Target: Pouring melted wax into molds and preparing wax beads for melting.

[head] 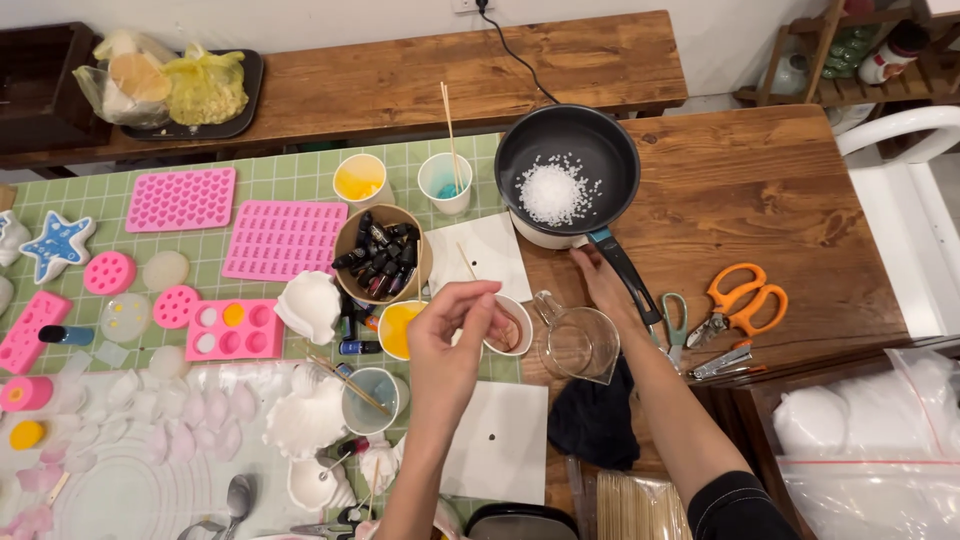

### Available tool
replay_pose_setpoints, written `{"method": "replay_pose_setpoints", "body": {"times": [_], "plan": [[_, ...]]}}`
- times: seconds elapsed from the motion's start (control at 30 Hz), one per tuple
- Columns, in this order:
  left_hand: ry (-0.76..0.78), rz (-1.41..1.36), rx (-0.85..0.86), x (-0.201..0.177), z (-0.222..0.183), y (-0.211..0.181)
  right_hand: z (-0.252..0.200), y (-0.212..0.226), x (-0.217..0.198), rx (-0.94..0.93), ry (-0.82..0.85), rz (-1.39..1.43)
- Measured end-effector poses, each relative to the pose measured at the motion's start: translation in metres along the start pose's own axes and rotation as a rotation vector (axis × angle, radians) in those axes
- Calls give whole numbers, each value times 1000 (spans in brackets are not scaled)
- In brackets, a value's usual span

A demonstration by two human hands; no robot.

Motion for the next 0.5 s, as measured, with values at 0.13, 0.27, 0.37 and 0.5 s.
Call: {"method": "replay_pose_setpoints", "body": {"times": [0.13, 0.27, 0.37, 0.5], "plan": [[-48, 6, 4, -19, -4, 2, -12, 33, -12, -65, -46, -99], [-92, -5, -41, -26, -8, 0, -19, 61, -17, -160, -31, -298], [-78, -11, -21, -28, -11, -2, -16, 52, -13, -98, 12, -333], [-80, -20, -31, -37, -16, -4, -8, 28, -6, -10, 54, -348]]}}
Point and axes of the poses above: each hand's wrist, its own z-axis towards the middle knuckle, its own x-axis out of the palm, y = z × x, the point moved 8 cm from there along z, towards the middle knuckle, and after that the axes turned 4 degrees about -z, right-handed, at the moved point
